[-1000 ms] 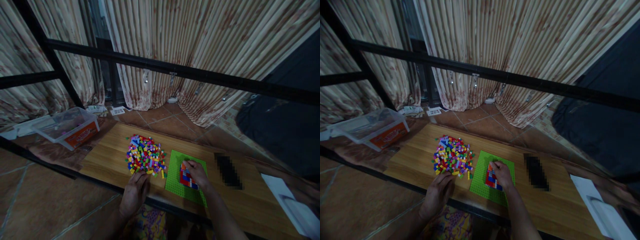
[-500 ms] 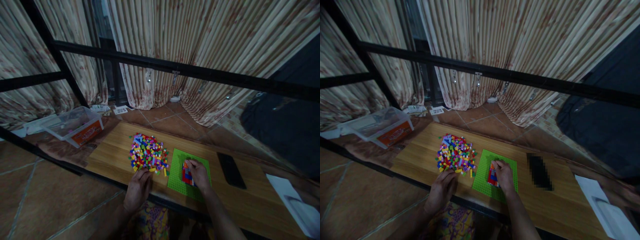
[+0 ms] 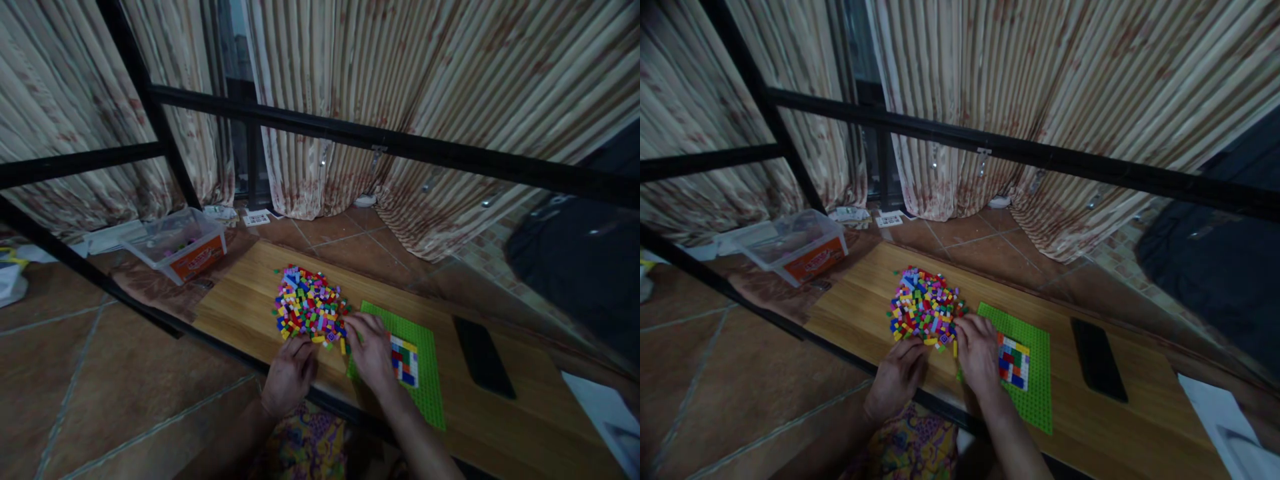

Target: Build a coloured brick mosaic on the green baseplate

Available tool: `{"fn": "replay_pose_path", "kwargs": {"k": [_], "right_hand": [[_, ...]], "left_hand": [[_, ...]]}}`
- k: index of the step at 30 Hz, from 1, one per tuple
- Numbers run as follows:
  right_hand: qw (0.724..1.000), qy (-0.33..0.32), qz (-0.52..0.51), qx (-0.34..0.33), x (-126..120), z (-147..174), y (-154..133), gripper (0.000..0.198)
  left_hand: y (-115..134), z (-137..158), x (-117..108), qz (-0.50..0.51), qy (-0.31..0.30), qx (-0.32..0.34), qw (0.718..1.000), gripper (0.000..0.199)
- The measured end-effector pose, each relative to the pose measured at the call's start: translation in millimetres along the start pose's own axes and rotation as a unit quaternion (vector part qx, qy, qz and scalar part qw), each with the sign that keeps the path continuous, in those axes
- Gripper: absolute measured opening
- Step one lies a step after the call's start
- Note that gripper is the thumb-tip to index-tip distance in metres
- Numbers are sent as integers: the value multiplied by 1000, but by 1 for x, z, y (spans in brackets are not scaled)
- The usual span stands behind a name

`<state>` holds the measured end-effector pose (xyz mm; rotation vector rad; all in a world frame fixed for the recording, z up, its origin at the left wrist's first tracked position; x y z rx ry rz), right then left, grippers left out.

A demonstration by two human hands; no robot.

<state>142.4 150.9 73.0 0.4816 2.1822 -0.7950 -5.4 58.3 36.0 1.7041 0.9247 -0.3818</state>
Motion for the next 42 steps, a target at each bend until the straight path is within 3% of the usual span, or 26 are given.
{"fn": "replay_pose_path", "kwargs": {"k": [5,12,16,18,22,24,27,32,36,39,42], "right_hand": [[996,-69,-14,-53,43,-31,-37,27],[996,-72,-4,-46,61,-39,-37,15],[997,-23,-74,1,47,-29,-30,16],[988,14,-141,61,37,-16,-18,18],[922,105,-301,220,21,24,16,26],[886,148,-354,261,12,41,28,29],[859,193,-379,286,-3,58,38,30],[848,227,-356,319,-24,76,51,35],[858,215,-332,326,-33,81,52,37],[903,169,-280,277,-37,70,33,31],[937,103,-246,225,-29,58,3,26]], "left_hand": [[5,-1,-1,0,-2,7,1000,22],[4,1,2,-9,-10,10,1000,24],[2,0,0,-3,-5,7,1000,21],[1,0,0,-6,-4,4,1000,22],[2,0,1,-14,-7,9,1000,22],[3,0,0,-18,-2,14,1000,21],[5,-1,-3,-24,10,20,999,21],[6,-2,-4,-22,17,31,999,20],[-2,-1,-2,-6,15,13,1000,21],[-8,-2,-6,27,22,-36,999,24],[2,-4,-8,67,3,-55,996,31]]}}
Point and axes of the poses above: each hand's wrist, its own z-axis away from the middle knuckle, its own x-axis out of the palm, y = z × x, the point moved 9 cm from there along -z, towards the middle knuckle, and after that the axes turned 12 degrees about -x, right-handed, at the moved point
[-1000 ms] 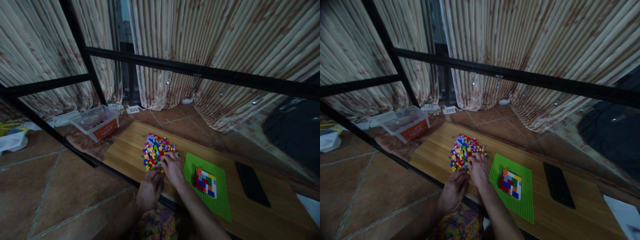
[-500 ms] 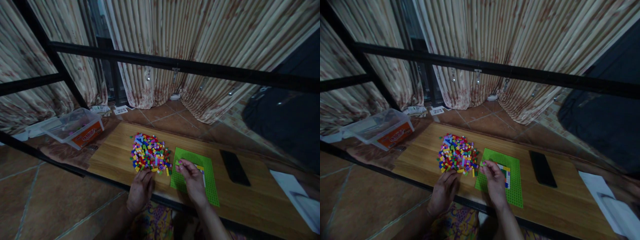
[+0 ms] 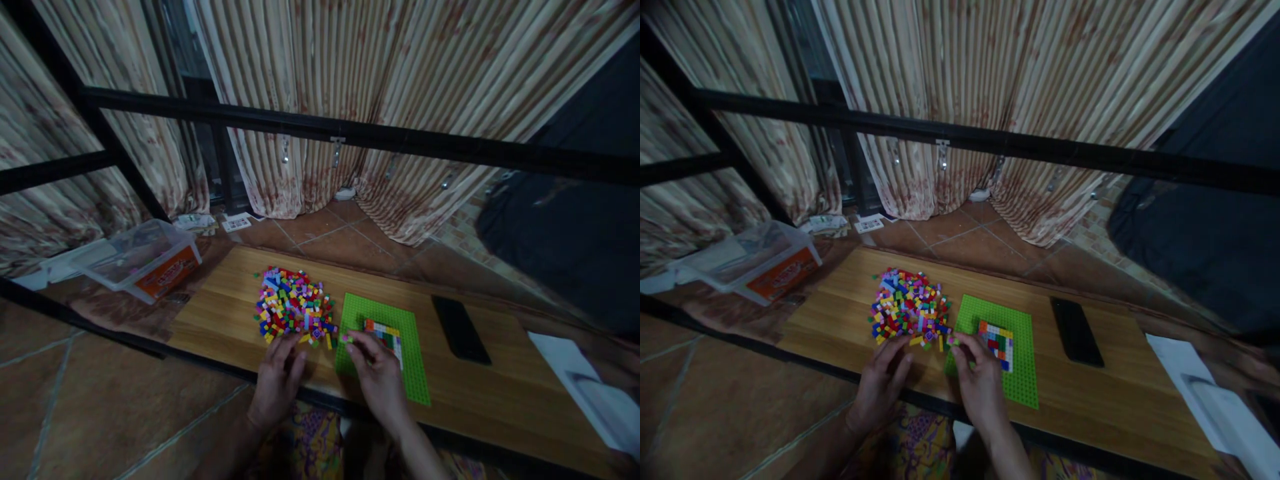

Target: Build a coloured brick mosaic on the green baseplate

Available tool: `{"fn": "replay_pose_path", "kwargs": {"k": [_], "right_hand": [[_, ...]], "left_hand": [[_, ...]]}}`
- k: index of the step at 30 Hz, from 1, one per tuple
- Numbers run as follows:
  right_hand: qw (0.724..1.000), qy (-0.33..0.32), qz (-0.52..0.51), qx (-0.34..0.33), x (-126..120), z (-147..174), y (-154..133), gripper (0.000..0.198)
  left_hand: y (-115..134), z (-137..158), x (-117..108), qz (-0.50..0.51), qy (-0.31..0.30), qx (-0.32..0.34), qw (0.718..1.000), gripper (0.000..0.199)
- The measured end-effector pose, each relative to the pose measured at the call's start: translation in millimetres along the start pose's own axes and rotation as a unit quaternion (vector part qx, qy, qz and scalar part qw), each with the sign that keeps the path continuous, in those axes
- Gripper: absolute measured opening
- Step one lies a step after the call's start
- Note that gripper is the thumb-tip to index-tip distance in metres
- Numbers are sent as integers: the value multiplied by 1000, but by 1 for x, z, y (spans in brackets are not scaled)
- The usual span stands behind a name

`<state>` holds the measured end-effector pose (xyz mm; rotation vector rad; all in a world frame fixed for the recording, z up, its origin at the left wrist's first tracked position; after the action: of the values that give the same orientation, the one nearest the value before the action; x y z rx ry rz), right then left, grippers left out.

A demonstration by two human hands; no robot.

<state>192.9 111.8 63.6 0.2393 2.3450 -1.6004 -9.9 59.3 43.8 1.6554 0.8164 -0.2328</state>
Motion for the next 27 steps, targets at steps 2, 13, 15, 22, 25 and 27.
{"fn": "replay_pose_path", "kwargs": {"k": [2,13,15,22,25,27], "right_hand": [[999,-43,3,-3,17,6,-10,25],[994,-108,-18,21,35,29,-12,26],[994,-109,-11,23,34,30,-12,27],[998,-62,26,11,18,28,0,28],[998,-12,62,24,-8,24,31,32],[996,32,76,31,-31,20,53,37]], "left_hand": [[15,-1,5,24,-39,16,999,33],[30,0,30,161,-173,-70,969,16],[29,1,35,163,-180,-82,967,16],[23,-9,38,150,-160,-90,971,22],[15,-23,28,101,-123,-66,985,20],[8,-35,18,47,-88,-45,994,17]]}}
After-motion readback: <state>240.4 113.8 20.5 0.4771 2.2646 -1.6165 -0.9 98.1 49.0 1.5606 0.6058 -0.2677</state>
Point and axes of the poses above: each hand's wrist, its own z-axis away from the middle knuckle, its own x-axis out of the palm, y = z × x, the point moved 9 cm from there along -z, towards the middle knuckle, and after that the axes turned 12 degrees about -x, right-handed, at the moved point
